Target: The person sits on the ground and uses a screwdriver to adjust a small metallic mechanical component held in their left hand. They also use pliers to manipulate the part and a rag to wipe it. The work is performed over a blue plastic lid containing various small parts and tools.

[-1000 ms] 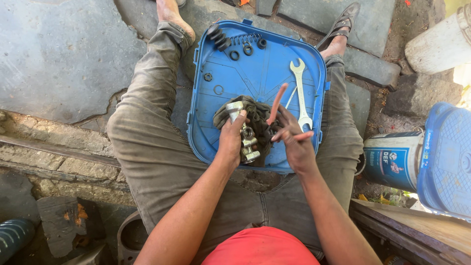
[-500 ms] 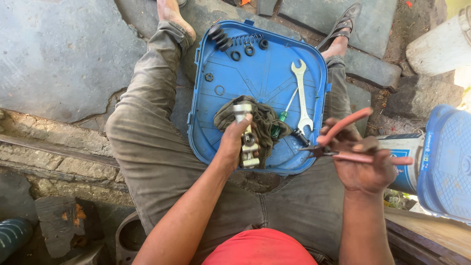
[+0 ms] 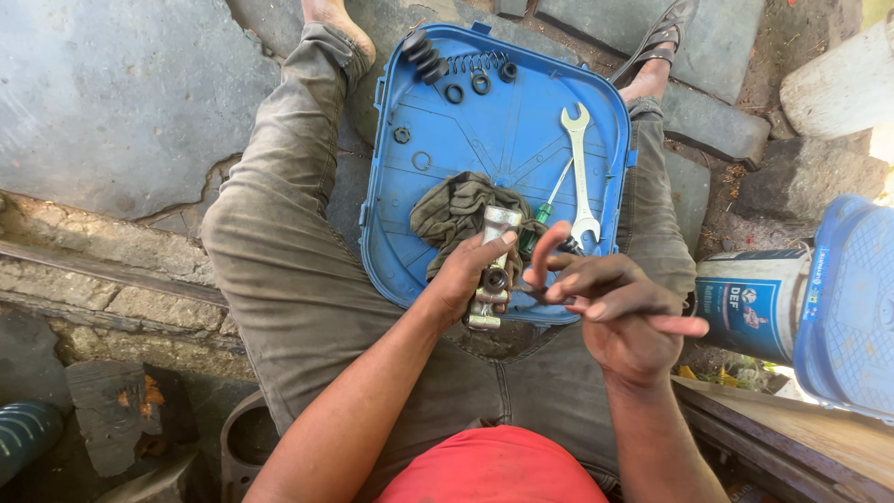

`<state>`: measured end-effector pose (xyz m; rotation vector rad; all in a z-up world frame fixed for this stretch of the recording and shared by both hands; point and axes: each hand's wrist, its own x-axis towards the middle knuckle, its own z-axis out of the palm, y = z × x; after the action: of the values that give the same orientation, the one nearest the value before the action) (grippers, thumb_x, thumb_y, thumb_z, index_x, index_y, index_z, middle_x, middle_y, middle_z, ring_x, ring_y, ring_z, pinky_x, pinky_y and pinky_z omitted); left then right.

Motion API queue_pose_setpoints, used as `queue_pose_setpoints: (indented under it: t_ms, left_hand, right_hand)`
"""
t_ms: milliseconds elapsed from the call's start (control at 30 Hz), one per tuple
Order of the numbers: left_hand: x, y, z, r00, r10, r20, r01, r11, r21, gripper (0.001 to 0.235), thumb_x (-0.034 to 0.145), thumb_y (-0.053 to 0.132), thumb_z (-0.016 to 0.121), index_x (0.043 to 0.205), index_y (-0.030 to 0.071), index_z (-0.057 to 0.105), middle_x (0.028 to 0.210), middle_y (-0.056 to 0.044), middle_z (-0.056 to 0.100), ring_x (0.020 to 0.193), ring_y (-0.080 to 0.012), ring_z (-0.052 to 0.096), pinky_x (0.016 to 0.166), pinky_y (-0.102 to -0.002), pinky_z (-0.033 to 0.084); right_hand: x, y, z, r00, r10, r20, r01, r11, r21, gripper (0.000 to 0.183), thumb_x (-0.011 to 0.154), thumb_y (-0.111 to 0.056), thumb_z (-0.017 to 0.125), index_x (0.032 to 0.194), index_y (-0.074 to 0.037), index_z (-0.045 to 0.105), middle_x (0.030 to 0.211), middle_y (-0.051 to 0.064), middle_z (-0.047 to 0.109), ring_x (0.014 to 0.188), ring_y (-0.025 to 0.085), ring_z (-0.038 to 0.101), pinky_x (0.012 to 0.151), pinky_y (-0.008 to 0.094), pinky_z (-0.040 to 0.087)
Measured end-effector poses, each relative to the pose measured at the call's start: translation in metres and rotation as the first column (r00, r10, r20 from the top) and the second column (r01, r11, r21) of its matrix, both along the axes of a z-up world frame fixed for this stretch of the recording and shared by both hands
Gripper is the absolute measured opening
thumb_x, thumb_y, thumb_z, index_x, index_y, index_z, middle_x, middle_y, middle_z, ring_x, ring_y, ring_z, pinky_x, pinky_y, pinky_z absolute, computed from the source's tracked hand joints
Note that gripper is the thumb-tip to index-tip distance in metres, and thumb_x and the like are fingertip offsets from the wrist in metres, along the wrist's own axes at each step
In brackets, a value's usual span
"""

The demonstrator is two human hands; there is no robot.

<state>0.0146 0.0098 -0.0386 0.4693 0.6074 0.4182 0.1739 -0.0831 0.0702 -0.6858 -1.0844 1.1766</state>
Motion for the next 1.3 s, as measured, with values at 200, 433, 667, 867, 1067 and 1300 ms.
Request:
queue_pose_setpoints:
  t_ms: [200, 433, 667, 867, 1067, 1300]
  left_hand:
    - [-0.002, 0.001, 0.001, 1.000, 0.018, 0.008, -0.018, 0.999, -0.028, 0.041, 0.097, 0.044, 0.063, 0.108, 0.005, 0.065, 0.089, -0.005, 0.068, 0.074, -0.0113, 0.066, 0.057, -0.026, 0.053]
    - [0.007, -0.004, -0.024, 0.999, 0.033, 0.003, -0.033, 0.999, 0.017, 0.041, 0.096, 0.040, 0.064, 0.114, 0.003, 0.063, 0.101, -0.007, 0.067, 0.091, -0.0131, 0.065, 0.076, -0.029, 0.055]
    - [0.004, -0.004, -0.018, 1.000, 0.000, -0.022, -0.001, 0.999, -0.040, 0.046, 0.095, 0.047, 0.061, 0.106, 0.003, 0.055, 0.079, -0.006, 0.060, 0.060, -0.0127, 0.061, 0.047, -0.028, 0.051]
    - [-0.004, -0.002, -0.018, 0.994, 0.022, 0.109, -0.002, 0.984, -0.176, 0.048, 0.099, 0.048, 0.064, 0.106, 0.002, 0.055, 0.073, -0.002, 0.059, 0.043, -0.0021, 0.043, 0.037, -0.022, 0.040]
    - [0.000, -0.005, -0.020, 0.999, -0.034, 0.006, 0.034, 0.991, -0.128, 0.043, 0.100, 0.049, 0.061, 0.104, 0.006, 0.057, 0.065, 0.000, 0.051, 0.046, -0.0059, 0.050, 0.041, -0.022, 0.040]
    - [0.001, -0.003, -0.026, 0.999, 0.039, 0.012, -0.037, 0.990, -0.133, 0.039, 0.105, 0.046, 0.057, 0.100, 0.007, 0.053, 0.072, -0.001, 0.057, 0.061, -0.0125, 0.056, 0.052, -0.029, 0.048]
  right_hand:
    - [-0.015, 0.013, 0.004, 0.981, 0.003, 0.195, -0.010, 0.999, 0.033, 0.044, 0.115, -0.037, 0.044, 0.107, -0.006, 0.073, 0.117, 0.017, 0.070, 0.103, 0.028, 0.074, 0.120, 0.054, 0.045]
    - [-0.016, 0.012, -0.011, 0.975, 0.018, 0.222, -0.009, 0.999, -0.038, 0.017, 0.112, -0.008, 0.060, 0.102, -0.006, 0.073, 0.117, 0.015, 0.069, 0.110, 0.030, 0.072, 0.116, 0.054, 0.051]
    - [-0.020, 0.017, -0.008, 0.961, 0.103, 0.257, -0.100, 0.995, -0.026, 0.046, 0.114, -0.035, 0.045, 0.094, -0.004, 0.074, 0.115, 0.016, 0.071, 0.108, 0.031, 0.073, 0.125, 0.057, 0.043]
    - [-0.014, 0.023, 0.004, 0.885, 0.316, 0.343, -0.328, 0.944, -0.025, 0.077, 0.105, -0.066, 0.031, 0.081, -0.006, 0.071, 0.110, 0.017, 0.074, 0.121, 0.038, 0.070, 0.124, 0.056, 0.033]
    - [-0.008, 0.013, -0.006, 0.923, 0.188, 0.336, -0.152, 0.980, -0.130, 0.052, 0.110, -0.045, 0.049, 0.089, -0.004, 0.073, 0.115, 0.017, 0.074, 0.119, 0.032, 0.070, 0.119, 0.049, 0.042]
    - [-0.020, 0.002, -0.014, 0.787, -0.013, 0.617, 0.243, 0.925, -0.291, 0.028, 0.101, -0.008, 0.057, 0.127, 0.000, 0.061, 0.133, 0.012, 0.062, 0.124, 0.021, 0.061, 0.103, 0.034, 0.051]
